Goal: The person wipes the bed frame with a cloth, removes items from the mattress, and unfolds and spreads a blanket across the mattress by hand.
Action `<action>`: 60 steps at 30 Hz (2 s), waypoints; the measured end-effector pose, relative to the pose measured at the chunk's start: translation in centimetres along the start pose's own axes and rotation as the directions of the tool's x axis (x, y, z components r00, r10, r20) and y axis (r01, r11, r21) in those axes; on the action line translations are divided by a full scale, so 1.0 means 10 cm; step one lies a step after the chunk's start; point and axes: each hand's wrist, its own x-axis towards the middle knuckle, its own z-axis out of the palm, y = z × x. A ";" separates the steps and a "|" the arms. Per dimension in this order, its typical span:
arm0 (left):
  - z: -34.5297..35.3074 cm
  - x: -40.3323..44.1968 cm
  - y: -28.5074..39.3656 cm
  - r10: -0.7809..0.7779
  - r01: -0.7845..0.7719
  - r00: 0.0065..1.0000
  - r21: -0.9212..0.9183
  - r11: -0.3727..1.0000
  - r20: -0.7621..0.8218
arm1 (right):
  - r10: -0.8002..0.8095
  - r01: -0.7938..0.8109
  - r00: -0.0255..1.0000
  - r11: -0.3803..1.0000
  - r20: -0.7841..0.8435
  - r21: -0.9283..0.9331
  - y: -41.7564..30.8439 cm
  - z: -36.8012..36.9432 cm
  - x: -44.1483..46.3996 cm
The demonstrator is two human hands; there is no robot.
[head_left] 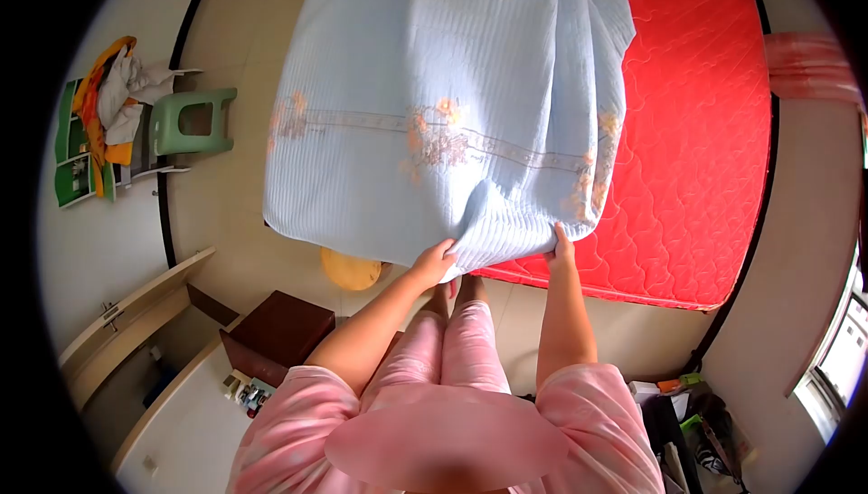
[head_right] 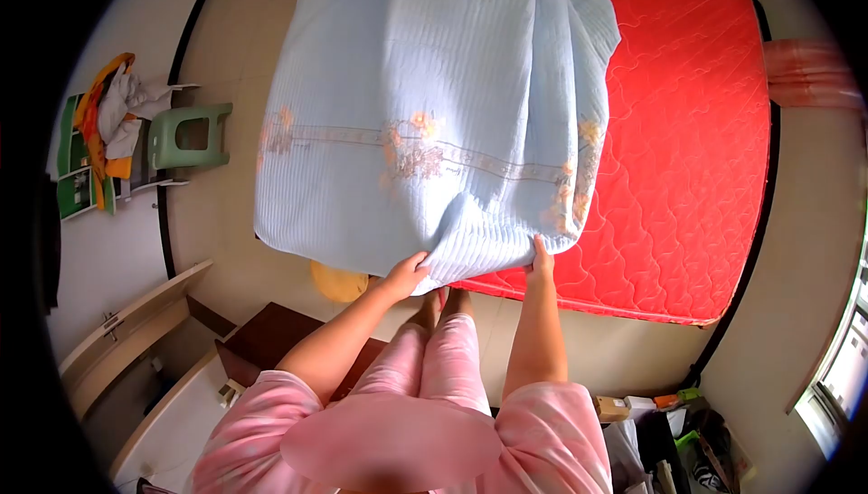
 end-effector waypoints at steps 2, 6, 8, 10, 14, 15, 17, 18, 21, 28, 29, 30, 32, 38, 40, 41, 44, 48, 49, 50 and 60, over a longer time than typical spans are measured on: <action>-0.01 0.00 -0.04 0.017 -0.017 0.994 0.008 1.000 -0.108 | -0.045 0.051 0.998 0.990 0.049 -0.135 0.10 0.03 0.05; -0.19 0.37 -0.66 0.072 0.070 0.945 0.411 0.909 -0.318 | -0.521 0.543 0.828 0.653 0.207 -0.528 0.00 -0.15 -0.02; -0.32 0.49 -0.81 -0.196 0.330 0.942 0.630 0.703 -0.274 | -0.656 0.495 0.745 0.417 0.125 -0.762 -0.22 -0.56 -0.09; -0.43 0.58 -0.96 -0.492 0.484 0.847 0.674 0.557 -0.202 | -0.737 0.357 0.666 0.453 -0.118 -0.817 -0.53 -0.97 -0.22; -0.40 0.56 -1.01 -0.439 0.429 0.878 0.715 0.552 -0.188 | -0.769 0.143 0.618 0.317 -0.166 -0.938 -0.50 -1.02 -0.26; -0.40 0.56 -1.03 -0.442 0.423 0.879 0.722 0.548 -0.180 | -0.753 0.072 0.622 0.327 -0.213 -0.942 -0.46 -0.97 -0.26; -0.42 0.59 -1.06 -0.441 0.406 0.882 0.745 0.529 -0.168 | -0.687 0.204 0.708 0.424 -0.166 -0.882 -0.04 -1.11 0.10; -0.43 0.60 -1.05 -0.447 0.401 0.880 0.759 0.513 -0.163 | -0.641 0.246 0.756 0.469 -0.134 -0.848 0.23 -1.25 0.37; -0.48 0.59 -0.96 -0.476 0.400 0.871 0.736 0.547 -0.119 | -0.628 0.359 0.771 0.566 -0.107 -0.742 0.42 -1.23 0.42; -0.44 0.39 -1.09 -0.304 0.324 0.938 0.727 0.606 -0.164 | -0.065 0.006 0.992 0.887 0.111 0.462 0.86 -1.84 0.71; -0.45 0.38 -1.09 -0.311 0.324 0.937 0.733 0.599 -0.160 | -0.136 0.044 0.968 0.919 0.210 0.392 0.81 -1.77 0.59; -0.45 0.38 -1.07 -0.316 0.322 0.936 0.738 0.593 -0.155 | -0.149 0.071 0.968 0.935 0.204 0.347 0.76 -1.65 0.50; -0.45 0.40 -1.06 -0.321 0.318 0.936 0.744 0.587 -0.147 | -0.123 0.080 0.972 0.974 0.199 0.211 0.61 -1.36 0.34; -0.49 0.45 -1.06 -0.366 0.324 0.925 0.722 0.611 -0.105 | -0.051 0.071 0.944 0.996 0.327 -0.050 0.29 -0.87 0.37; -0.52 0.49 -1.11 -0.367 0.317 0.926 0.710 0.628 -0.088 | -0.119 0.117 0.953 0.993 0.278 0.024 0.15 -0.70 0.25; -0.53 0.50 -1.14 -0.370 0.313 0.926 0.706 0.636 -0.077 | -0.192 0.205 0.955 0.978 0.224 -0.035 0.09 -0.71 0.17; -0.51 0.49 -1.12 -0.369 0.325 0.925 0.697 0.639 -0.093 | -0.458 0.450 0.889 0.866 0.017 -0.218 0.16 -1.12 -0.15; -0.53 0.48 -1.05 -0.408 0.360 0.908 0.674 0.645 -0.094 | -0.636 0.421 0.742 0.690 -0.215 -0.588 0.47 -2.25 -0.21; -0.54 0.48 -1.04 -0.413 0.361 0.907 0.664 0.654 -0.087 | -0.655 0.378 0.718 0.651 -0.235 -0.658 0.53 -2.24 -0.26; -0.55 0.46 -1.03 -0.418 0.365 0.905 0.654 0.663 -0.082 | -0.675 0.331 0.694 0.608 -0.250 -0.722 0.57 -2.22 -0.27; -0.61 0.47 -1.19 -0.336 0.301 0.939 0.655 0.693 -0.076 | -0.382 -0.115 0.857 0.514 -0.346 -0.850 0.59 -1.76 0.24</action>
